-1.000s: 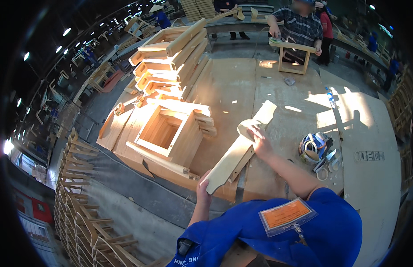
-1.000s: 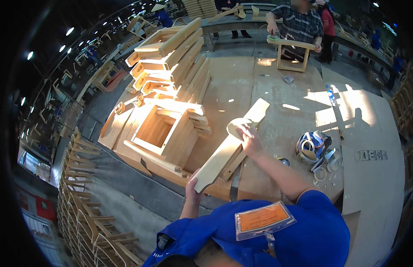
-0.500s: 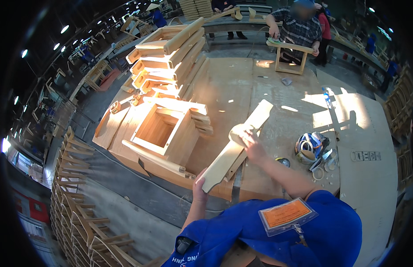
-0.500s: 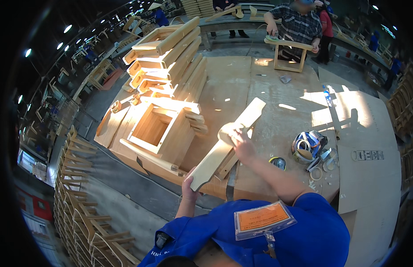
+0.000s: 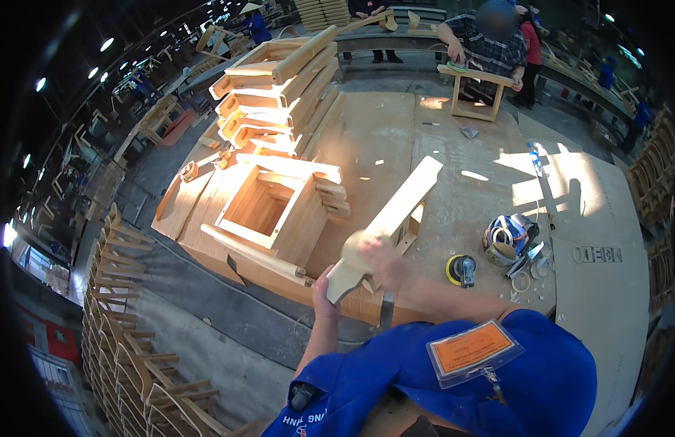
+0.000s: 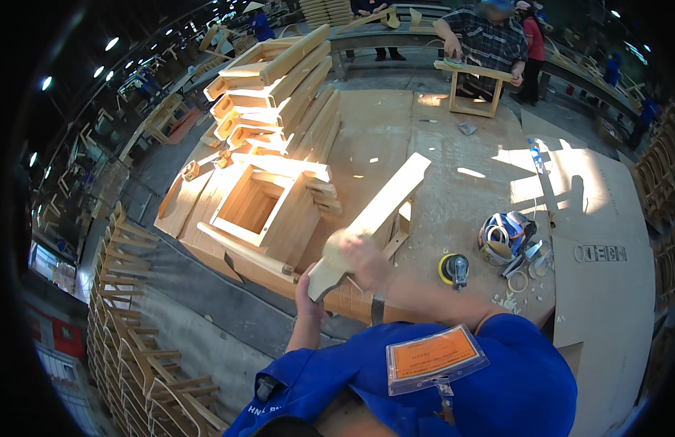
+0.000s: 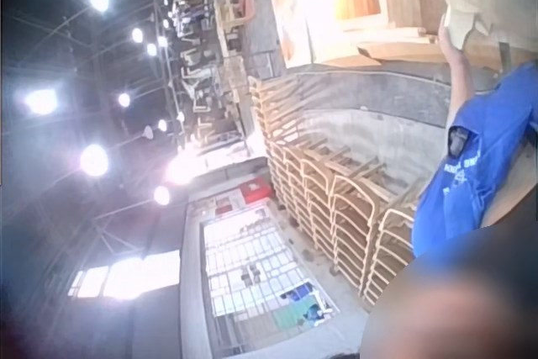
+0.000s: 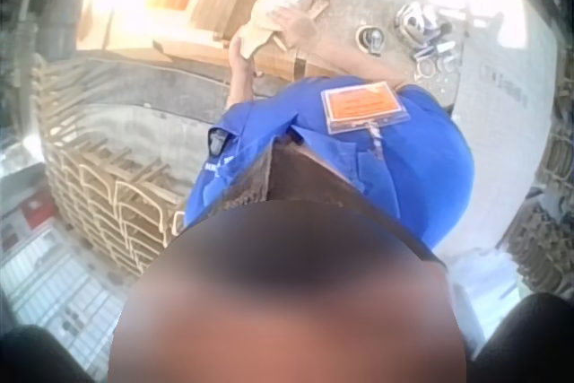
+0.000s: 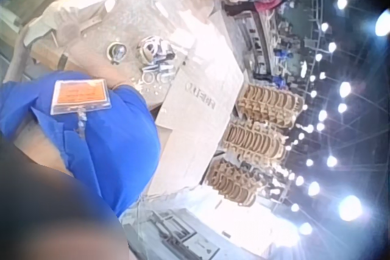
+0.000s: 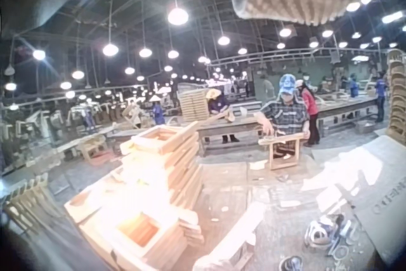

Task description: The person sands wooden furniture parts using a handheld orbital sander and a sanding block. They smooth the edges and surfaces of a wooden frame and a curved leg, then place the finished pieces onto a stack.

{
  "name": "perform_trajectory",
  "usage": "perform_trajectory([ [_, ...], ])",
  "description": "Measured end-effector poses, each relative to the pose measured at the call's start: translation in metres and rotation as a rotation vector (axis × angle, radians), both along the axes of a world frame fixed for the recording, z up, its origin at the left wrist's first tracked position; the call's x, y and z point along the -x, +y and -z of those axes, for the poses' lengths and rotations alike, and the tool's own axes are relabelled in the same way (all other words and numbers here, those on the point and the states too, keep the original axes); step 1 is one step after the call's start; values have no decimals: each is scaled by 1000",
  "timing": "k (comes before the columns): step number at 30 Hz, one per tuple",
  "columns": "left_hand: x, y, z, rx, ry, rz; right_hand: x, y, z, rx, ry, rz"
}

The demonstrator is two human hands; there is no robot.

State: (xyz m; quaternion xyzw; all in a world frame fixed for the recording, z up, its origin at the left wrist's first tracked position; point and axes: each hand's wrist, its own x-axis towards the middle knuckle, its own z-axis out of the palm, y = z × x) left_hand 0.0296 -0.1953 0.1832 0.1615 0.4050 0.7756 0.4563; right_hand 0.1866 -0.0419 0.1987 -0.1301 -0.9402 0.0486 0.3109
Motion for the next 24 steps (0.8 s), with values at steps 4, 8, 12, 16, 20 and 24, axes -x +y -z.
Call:
perform_trajectory([
  [4,6,2,-10,-31,-21,31,7,2,-11,74,19,-175],
  [8,9,2,-7,33,-8,43,-17,110,-41,290,213,24],
  [12,5,2,1,-9,-101,40,-12,80,-45,442,284,-1],
  [16,0,5,0,4,-122,-64,12,-45,-35,146,45,-215],
  [20,-6,3,-5,120,-163,-24,-3,-19,-41,23,23,-186],
  [24,-15,-2,-11,134,-128,-24,-40,79,-41,-11,-82,74],
])
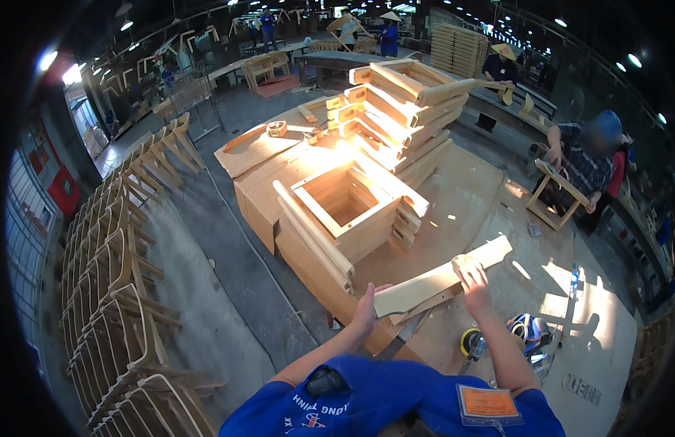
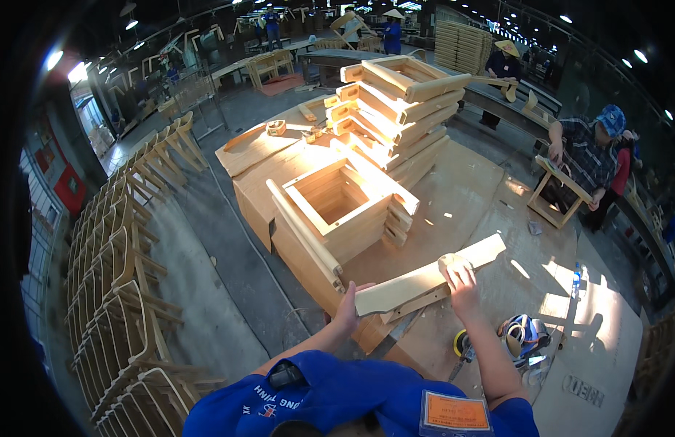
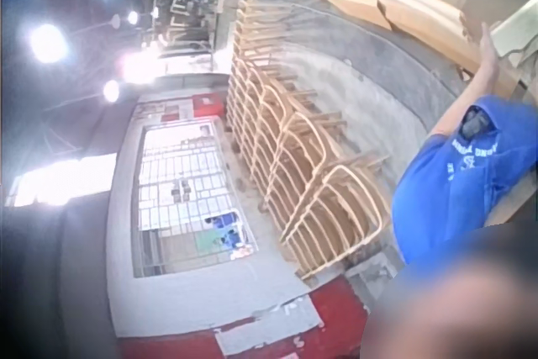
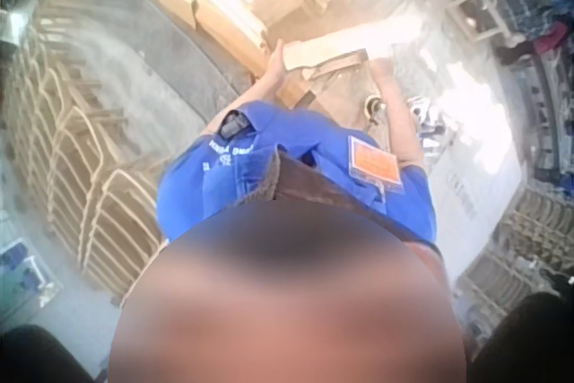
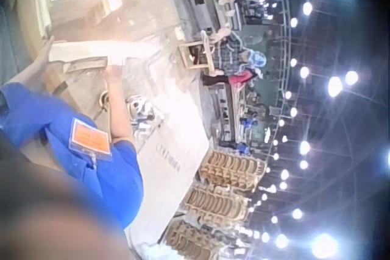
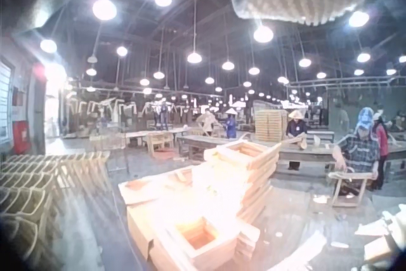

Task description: The person sands wooden furniture parts using a handheld orbital sander and a sanding block. They smooth the edges and surfaces of a wooden frame and a curved leg, then place the finished pieces onto a stack.

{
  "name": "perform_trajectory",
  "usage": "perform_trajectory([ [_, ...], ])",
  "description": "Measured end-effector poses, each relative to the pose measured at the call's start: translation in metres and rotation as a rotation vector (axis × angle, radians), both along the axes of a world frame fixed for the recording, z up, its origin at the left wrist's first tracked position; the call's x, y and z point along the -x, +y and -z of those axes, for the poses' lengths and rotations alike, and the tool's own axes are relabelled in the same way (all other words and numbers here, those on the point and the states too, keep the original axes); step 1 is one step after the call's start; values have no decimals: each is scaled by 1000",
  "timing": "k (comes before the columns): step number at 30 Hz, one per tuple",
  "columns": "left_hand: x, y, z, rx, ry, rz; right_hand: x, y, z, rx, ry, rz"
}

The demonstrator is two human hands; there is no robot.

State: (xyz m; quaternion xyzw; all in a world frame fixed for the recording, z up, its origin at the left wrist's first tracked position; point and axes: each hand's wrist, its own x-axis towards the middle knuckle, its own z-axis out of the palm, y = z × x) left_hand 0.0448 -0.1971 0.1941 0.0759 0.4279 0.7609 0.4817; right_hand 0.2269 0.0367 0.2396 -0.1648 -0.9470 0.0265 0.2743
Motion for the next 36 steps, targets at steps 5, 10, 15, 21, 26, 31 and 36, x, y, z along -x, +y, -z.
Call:
perform_trajectory([
  [5,-4,1,-5,-11,-89,-39,8,-17,-7,105,-195,-149],
  [10,4,8,8,-98,-122,-42,53,-120,-14,50,-182,-284],
  [15,7,8,21,-98,-206,-30,50,-119,-2,112,-178,-367],
  [21,3,12,8,-123,-187,-21,39,-52,-41,194,-99,14],
  [26,1,11,12,-241,-425,-41,72,-149,7,149,-184,-383],
  [31,-5,5,10,-137,-275,-16,34,-41,15,153,-51,-163],
  [36,4,8,-4,-84,-272,-15,28,-8,-8,-82,-4,10],
])
